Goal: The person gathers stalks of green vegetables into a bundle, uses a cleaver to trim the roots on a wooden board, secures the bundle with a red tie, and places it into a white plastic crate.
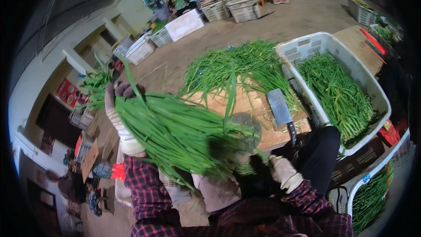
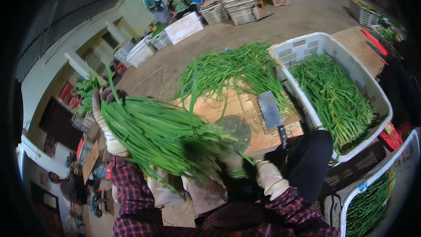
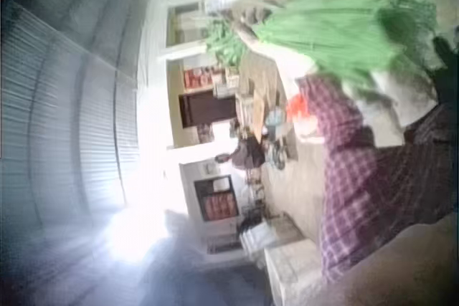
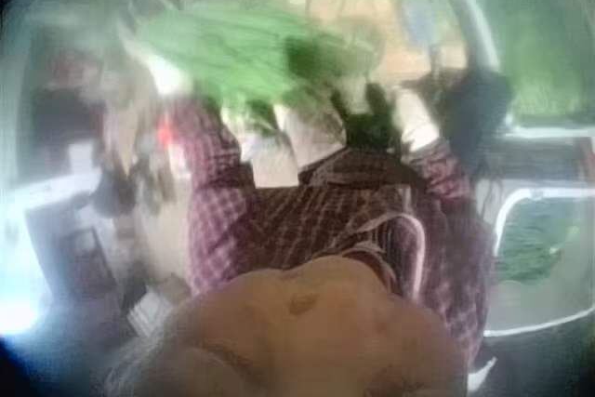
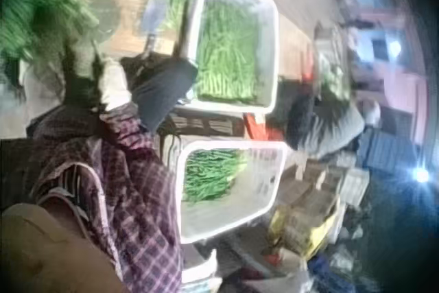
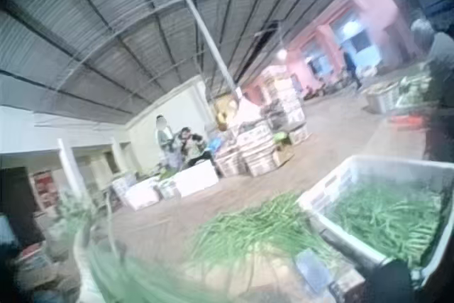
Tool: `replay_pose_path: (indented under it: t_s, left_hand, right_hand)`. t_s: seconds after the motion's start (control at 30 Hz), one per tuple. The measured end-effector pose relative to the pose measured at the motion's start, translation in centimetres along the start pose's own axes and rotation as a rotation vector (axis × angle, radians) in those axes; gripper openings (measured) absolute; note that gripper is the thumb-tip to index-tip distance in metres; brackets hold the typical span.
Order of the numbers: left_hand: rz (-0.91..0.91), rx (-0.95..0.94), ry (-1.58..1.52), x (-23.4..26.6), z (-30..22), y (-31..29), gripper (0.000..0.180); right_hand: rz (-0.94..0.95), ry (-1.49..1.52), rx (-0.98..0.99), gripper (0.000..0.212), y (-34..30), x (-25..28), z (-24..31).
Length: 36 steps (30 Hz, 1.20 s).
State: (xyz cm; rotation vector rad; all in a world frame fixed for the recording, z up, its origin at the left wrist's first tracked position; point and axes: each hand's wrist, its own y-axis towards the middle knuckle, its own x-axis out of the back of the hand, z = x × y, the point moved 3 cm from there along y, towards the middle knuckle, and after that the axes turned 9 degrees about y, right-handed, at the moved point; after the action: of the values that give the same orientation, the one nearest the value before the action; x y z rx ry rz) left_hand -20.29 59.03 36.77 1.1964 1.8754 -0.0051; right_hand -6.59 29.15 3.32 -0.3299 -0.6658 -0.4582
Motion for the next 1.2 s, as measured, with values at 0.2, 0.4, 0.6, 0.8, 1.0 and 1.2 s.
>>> replay_pose_path:
  t_s: [0.2,0.4,0.6,0.8,1.0,1.2]
  left_hand:
    - [-0.121,-0.038,0.045,4.7,-1.0,0.2,0.020]
    - [-0.121,-0.040,0.038,5.3,-0.8,-0.4,0.017]
    - [-0.127,-0.058,0.150,8.0,-0.2,0.5,0.026]
    - [-0.085,-0.033,0.112,8.0,0.5,1.4,0.026]
    - [-0.095,-0.036,-0.017,6.9,0.9,1.0,0.026]
    - [-0.136,-0.133,0.114,10.1,-2.0,0.4,0.024]
  right_hand:
    - [-0.003,1.148,0.145,0.056,2.2,4.9,11.4]
    - [0.235,1.447,0.078,0.017,1.3,3.3,9.8]
    - [-0.269,0.941,0.034,0.024,0.3,4.7,5.4]
    - [-0.349,0.744,0.323,0.037,5.2,11.0,12.9]
    - [-0.050,1.478,0.146,0.023,5.9,9.6,11.8]
    - [-0.153,1.013,-0.097,0.016,2.9,7.1,4.2]
